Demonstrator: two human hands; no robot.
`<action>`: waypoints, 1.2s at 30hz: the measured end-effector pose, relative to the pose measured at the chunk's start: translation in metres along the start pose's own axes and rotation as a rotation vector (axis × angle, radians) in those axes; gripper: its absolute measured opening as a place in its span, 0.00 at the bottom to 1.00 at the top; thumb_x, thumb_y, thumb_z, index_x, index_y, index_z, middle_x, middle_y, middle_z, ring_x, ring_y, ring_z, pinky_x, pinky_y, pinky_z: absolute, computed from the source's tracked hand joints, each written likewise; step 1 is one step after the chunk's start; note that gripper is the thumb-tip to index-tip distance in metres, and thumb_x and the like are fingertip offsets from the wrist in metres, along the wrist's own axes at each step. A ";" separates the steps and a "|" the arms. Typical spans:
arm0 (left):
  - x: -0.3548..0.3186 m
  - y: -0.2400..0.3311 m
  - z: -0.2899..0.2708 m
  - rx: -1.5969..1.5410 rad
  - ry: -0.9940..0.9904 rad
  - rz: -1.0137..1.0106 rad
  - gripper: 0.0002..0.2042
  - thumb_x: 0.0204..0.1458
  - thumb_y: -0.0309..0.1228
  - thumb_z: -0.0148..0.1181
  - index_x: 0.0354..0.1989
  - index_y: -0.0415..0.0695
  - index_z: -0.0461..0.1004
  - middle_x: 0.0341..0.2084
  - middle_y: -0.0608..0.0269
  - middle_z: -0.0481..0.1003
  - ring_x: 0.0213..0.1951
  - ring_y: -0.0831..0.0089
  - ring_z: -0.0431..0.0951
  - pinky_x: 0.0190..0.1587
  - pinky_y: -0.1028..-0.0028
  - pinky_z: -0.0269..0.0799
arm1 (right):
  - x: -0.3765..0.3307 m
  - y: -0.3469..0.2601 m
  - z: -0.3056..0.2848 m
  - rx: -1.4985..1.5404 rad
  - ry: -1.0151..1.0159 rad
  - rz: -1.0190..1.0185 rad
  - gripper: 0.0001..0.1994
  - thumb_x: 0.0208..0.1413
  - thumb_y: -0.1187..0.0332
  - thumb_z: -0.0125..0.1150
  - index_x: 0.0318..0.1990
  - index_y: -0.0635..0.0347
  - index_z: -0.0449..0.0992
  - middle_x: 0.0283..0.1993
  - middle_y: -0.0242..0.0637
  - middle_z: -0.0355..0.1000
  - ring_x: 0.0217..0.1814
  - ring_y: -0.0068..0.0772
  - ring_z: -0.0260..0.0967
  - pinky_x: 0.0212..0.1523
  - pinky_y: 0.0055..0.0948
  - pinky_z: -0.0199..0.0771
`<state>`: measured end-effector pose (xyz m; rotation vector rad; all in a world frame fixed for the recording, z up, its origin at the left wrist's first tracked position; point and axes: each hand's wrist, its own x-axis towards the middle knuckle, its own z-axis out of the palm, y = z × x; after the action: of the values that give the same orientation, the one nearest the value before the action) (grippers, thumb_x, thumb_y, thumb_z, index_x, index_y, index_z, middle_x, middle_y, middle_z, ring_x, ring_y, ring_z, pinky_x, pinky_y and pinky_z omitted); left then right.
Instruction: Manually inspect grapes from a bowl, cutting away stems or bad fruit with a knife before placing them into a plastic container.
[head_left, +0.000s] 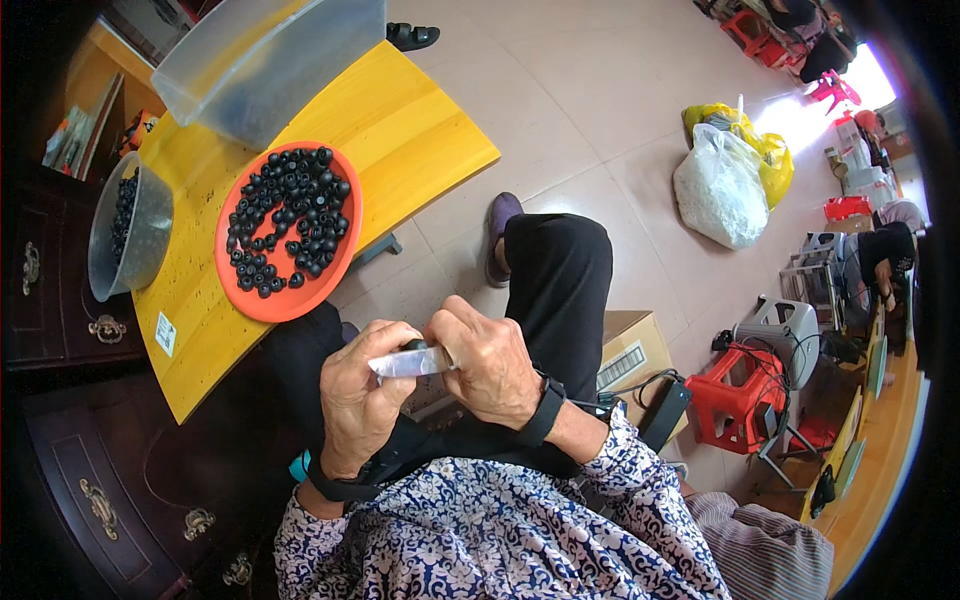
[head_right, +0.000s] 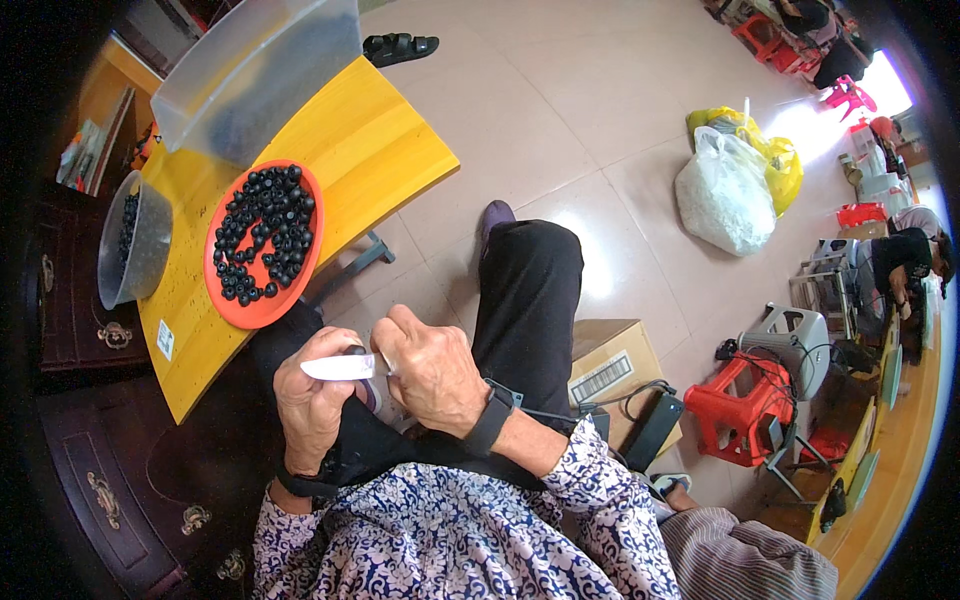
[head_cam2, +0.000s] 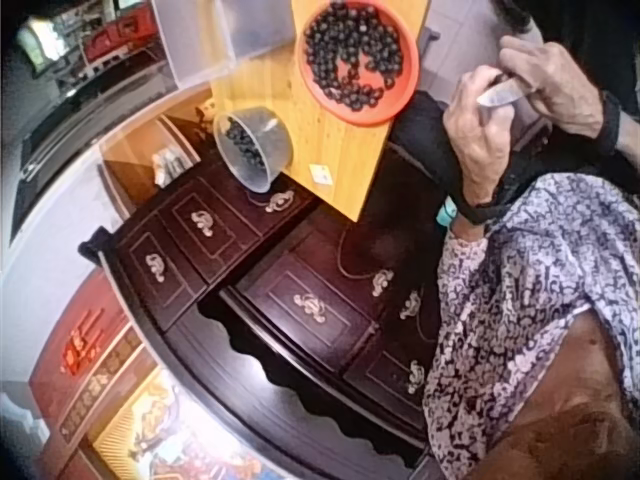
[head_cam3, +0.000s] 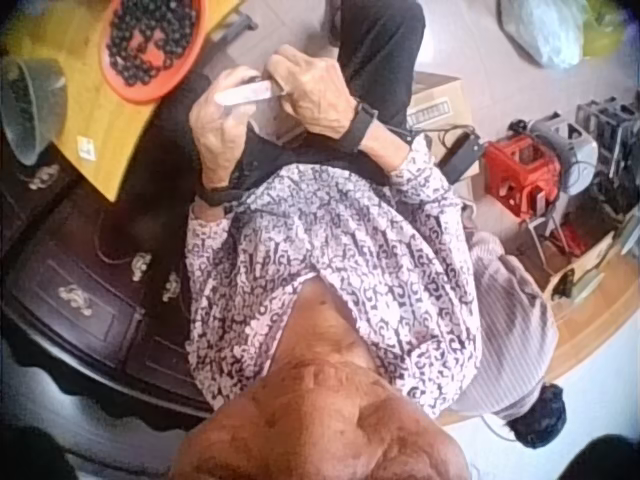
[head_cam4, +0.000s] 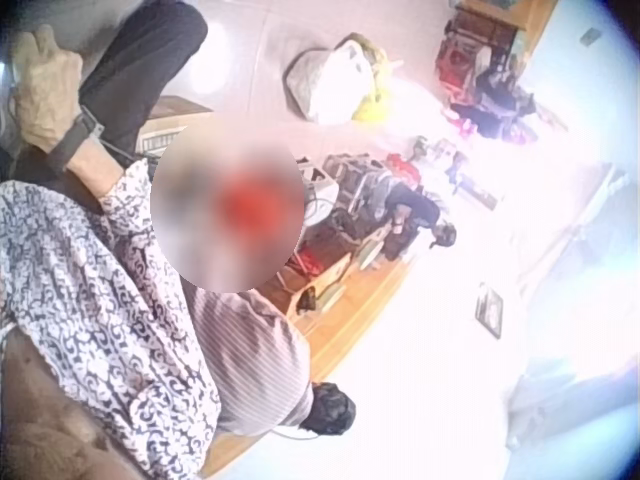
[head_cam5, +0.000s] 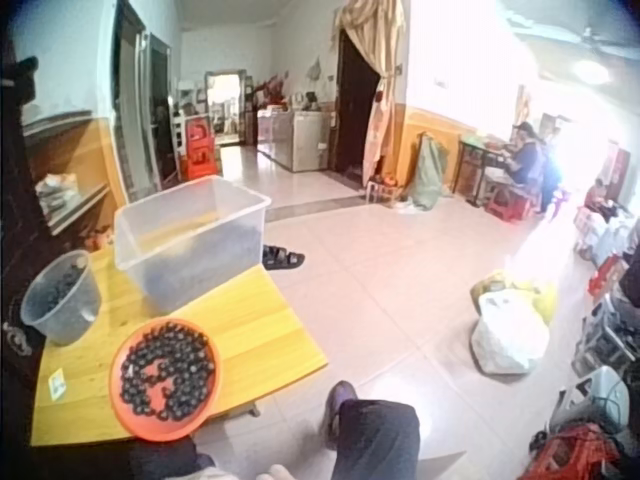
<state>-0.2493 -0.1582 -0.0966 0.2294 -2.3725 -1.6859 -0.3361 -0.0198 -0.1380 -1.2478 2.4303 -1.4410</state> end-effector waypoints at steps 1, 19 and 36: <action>-0.001 0.002 0.001 0.016 -0.031 -0.071 0.10 0.45 0.21 0.57 0.38 0.36 0.72 0.28 0.58 0.74 0.30 0.71 0.76 0.34 0.75 0.71 | 0.000 0.006 0.002 -0.017 0.076 0.012 0.09 0.39 0.83 0.53 0.30 0.64 0.68 0.26 0.43 0.65 0.22 0.45 0.67 0.23 0.36 0.69; -0.002 -0.021 -0.002 -0.071 0.018 0.002 0.11 0.50 0.18 0.56 0.42 0.34 0.73 0.31 0.58 0.74 0.33 0.71 0.76 0.35 0.76 0.71 | -0.002 -0.015 -0.007 1.048 -0.115 0.645 0.11 0.59 0.62 0.59 0.31 0.60 0.74 0.25 0.22 0.65 0.25 0.10 0.55 0.24 0.15 0.55; -0.010 -0.028 0.002 -0.091 0.019 -0.028 0.10 0.51 0.22 0.56 0.43 0.35 0.73 0.30 0.59 0.73 0.32 0.71 0.74 0.36 0.76 0.70 | -0.009 -0.007 0.007 0.676 -0.014 0.474 0.12 0.62 0.64 0.54 0.33 0.64 0.74 0.20 0.24 0.64 0.20 0.15 0.58 0.22 0.20 0.59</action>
<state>-0.2402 -0.1630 -0.1249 0.2637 -2.2821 -1.7914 -0.3227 -0.0210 -0.1395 -0.4943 1.7788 -1.8243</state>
